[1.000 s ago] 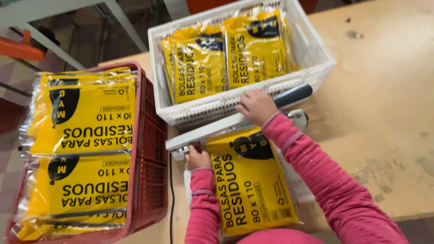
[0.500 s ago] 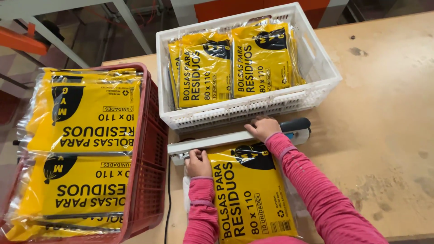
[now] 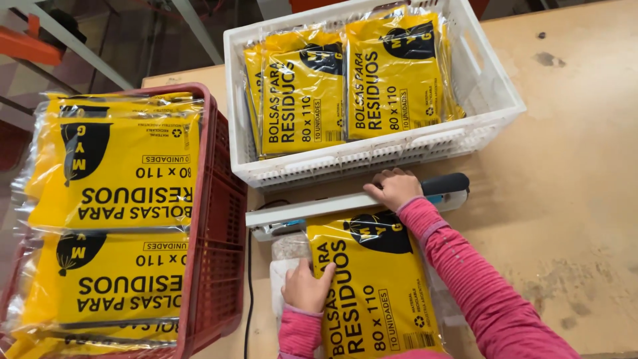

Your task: Sealing plastic bags using a manual heat sealer and transferring them to a storage crate.

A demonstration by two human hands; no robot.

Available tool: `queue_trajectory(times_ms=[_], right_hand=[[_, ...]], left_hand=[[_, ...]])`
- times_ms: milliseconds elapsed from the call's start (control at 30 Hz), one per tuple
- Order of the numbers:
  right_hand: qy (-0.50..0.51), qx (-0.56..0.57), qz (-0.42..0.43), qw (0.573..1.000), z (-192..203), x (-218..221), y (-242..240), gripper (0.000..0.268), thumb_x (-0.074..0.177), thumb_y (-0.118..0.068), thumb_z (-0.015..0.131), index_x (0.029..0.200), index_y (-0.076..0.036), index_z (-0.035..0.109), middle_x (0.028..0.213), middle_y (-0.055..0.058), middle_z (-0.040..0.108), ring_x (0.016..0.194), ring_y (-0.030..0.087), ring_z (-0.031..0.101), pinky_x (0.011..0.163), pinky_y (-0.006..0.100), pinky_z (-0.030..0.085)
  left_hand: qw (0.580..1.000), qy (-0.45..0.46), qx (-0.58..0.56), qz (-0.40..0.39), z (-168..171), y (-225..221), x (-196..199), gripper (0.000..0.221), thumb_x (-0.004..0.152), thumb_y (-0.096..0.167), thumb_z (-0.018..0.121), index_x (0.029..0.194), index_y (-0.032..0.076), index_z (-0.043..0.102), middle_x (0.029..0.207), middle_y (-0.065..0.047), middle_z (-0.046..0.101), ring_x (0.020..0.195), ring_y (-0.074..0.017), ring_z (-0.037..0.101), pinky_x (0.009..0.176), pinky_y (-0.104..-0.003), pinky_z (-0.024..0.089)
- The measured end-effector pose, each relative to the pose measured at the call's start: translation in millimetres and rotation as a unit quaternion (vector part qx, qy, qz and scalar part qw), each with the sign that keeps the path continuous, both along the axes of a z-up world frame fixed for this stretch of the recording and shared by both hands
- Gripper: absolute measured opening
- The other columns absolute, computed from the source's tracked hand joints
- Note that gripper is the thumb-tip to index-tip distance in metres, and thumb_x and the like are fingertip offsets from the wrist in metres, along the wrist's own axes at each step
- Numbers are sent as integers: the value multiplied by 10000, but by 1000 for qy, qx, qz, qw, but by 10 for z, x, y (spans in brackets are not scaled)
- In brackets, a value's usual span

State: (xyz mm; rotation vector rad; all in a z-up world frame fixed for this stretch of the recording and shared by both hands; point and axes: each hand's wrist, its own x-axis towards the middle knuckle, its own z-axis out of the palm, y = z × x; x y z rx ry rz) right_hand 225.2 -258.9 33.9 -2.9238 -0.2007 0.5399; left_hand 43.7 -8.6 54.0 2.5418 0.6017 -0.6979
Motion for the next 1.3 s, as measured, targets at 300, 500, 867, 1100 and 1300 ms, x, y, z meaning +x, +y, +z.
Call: queue_trajectory(times_ms=[300, 500, 867, 1100, 1300], right_hand=[[-30, 15, -6, 999, -131, -3, -33, 688, 929, -721, 270, 1137, -260, 735, 1213, -10, 717, 1190, 268, 601, 979, 467, 429], [-22, 8, -8, 1000, -106, -4, -35, 696, 931, -728, 260, 1142, -256, 725, 1206, -12, 717, 1175, 259, 601, 976, 462, 435], [-25, -2, -4, 1000, -166, 5, -46, 711, 927, -738, 243, 1161, -268, 723, 1216, -7, 714, 1208, 265, 591, 972, 469, 433], [-36, -2, 2, 999, -109, 8, -30, 673, 940, -720, 265, 1123, -270, 731, 1180, -15, 730, 1151, 256, 615, 950, 459, 446], [-8, -9, 6, 1000, 53, -19, 10, 732, 967, -711, 193, 1202, -240, 703, 1213, 19, 715, 1165, 258, 614, 969, 470, 463]], left_hand=[[1000, 0, 12, -8, -116, -35, -63, 694, 869, 769, 535, 1234, 181, 576, 1159, -14, 688, 1136, -240, 581, 927, -490, 524], [1000, 2, 13, -13, -119, -43, -38, 670, 870, 778, 542, 1197, 194, 576, 1099, -5, 697, 1094, -228, 599, 937, -480, 533], [999, -34, -1, -13, -131, -70, -88, 674, 861, 734, 617, 1202, 156, 562, 1126, -24, 654, 1083, -227, 550, 823, -409, 578], [995, -96, 8, -24, -324, -109, -162, 760, 851, 713, 675, 1267, 95, 525, 1212, -78, 615, 1128, -253, 550, 918, -424, 571], [992, -112, 16, -53, -394, -147, -151, 790, 867, 623, 744, 1327, 37, 482, 1290, -140, 573, 1181, -280, 549, 1020, -405, 529]])
